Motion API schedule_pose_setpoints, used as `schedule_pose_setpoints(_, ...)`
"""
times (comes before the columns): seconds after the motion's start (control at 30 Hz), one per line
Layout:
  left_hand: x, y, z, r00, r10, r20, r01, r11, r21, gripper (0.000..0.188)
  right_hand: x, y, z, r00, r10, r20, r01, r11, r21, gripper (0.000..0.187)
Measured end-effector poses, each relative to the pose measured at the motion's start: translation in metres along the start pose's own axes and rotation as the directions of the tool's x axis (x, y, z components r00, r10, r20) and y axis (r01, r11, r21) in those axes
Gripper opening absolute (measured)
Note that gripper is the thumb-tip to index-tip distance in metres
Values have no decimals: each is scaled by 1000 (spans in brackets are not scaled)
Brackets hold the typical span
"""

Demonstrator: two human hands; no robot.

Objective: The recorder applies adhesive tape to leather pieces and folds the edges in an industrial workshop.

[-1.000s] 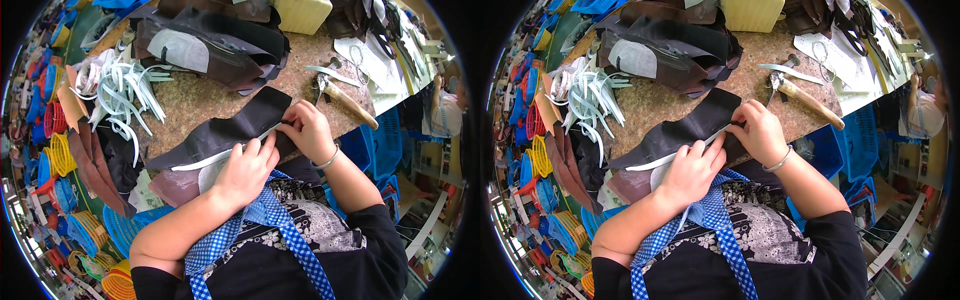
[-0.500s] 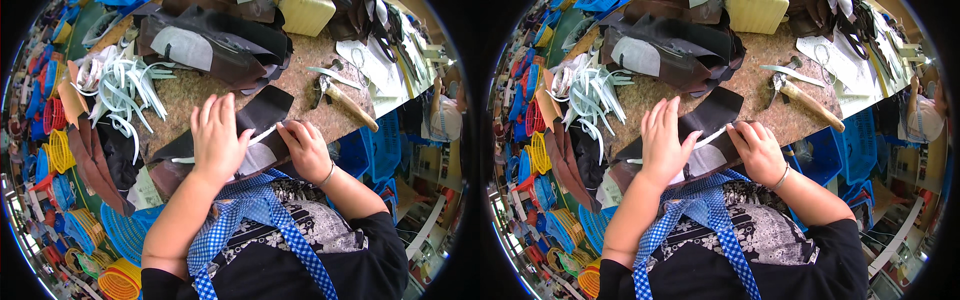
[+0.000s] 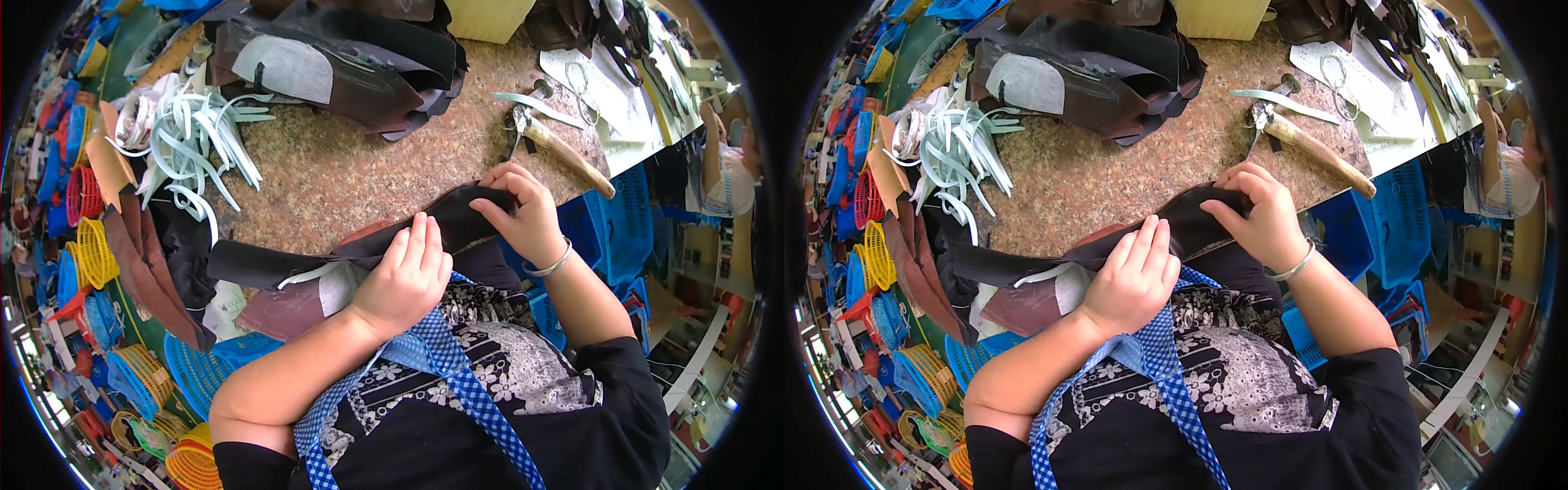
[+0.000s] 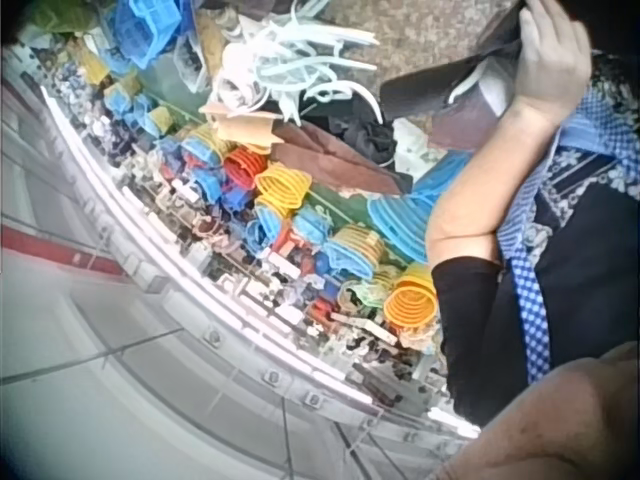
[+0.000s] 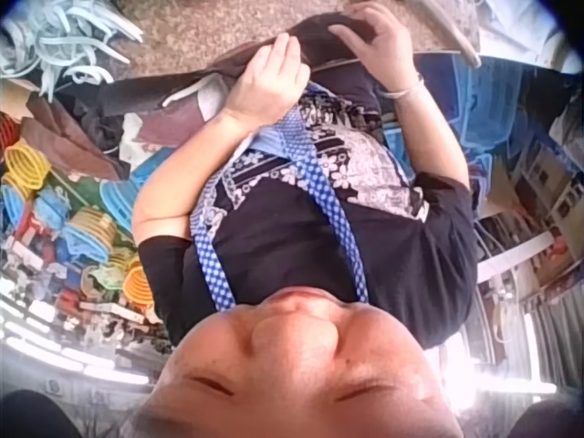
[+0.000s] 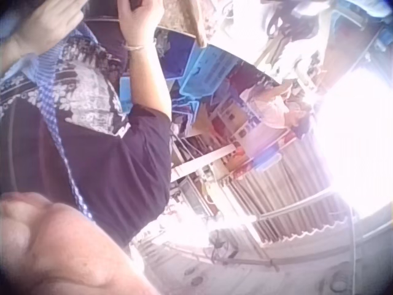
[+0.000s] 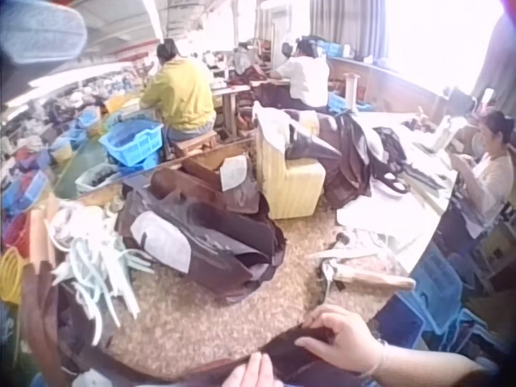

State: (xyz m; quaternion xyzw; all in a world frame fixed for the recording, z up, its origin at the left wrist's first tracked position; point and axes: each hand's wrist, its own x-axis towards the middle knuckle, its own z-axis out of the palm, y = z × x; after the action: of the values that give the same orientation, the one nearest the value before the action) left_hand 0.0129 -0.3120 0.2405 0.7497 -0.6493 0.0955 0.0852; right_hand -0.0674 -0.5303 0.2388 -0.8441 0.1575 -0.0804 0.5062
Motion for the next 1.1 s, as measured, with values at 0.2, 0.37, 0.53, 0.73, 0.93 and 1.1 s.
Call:
schedule_pose_setpoints(0.2,21,-2,-4,989,-18,149,31,996,-86,24,3,4,14,943,-306,-133,252,913,-321,26)
schedule_pose_setpoints(0.37,30,-11,-2,991,7,132,8,993,-117,26,3,-5,16,811,-578,-89,385,643,-662,27)
schedule_pose_setpoints(0.53,-21,-11,-17,995,-37,92,44,996,-79,28,-26,-1,2,877,-278,393,477,615,-628,78)
schedule_pose_setpoints(0.73,-12,-26,-47,946,-266,188,239,959,152,25,-21,-13,40,686,-427,589,714,550,-432,76)
schedule_pose_setpoints(0.93,-39,-65,-63,847,-420,326,418,905,81,14,9,-46,77,773,-544,327,580,815,-15,62)
schedule_pose_setpoints(1.1,-70,-77,-57,806,-566,173,590,749,-300,24,28,-38,77,815,-474,332,413,879,240,21)
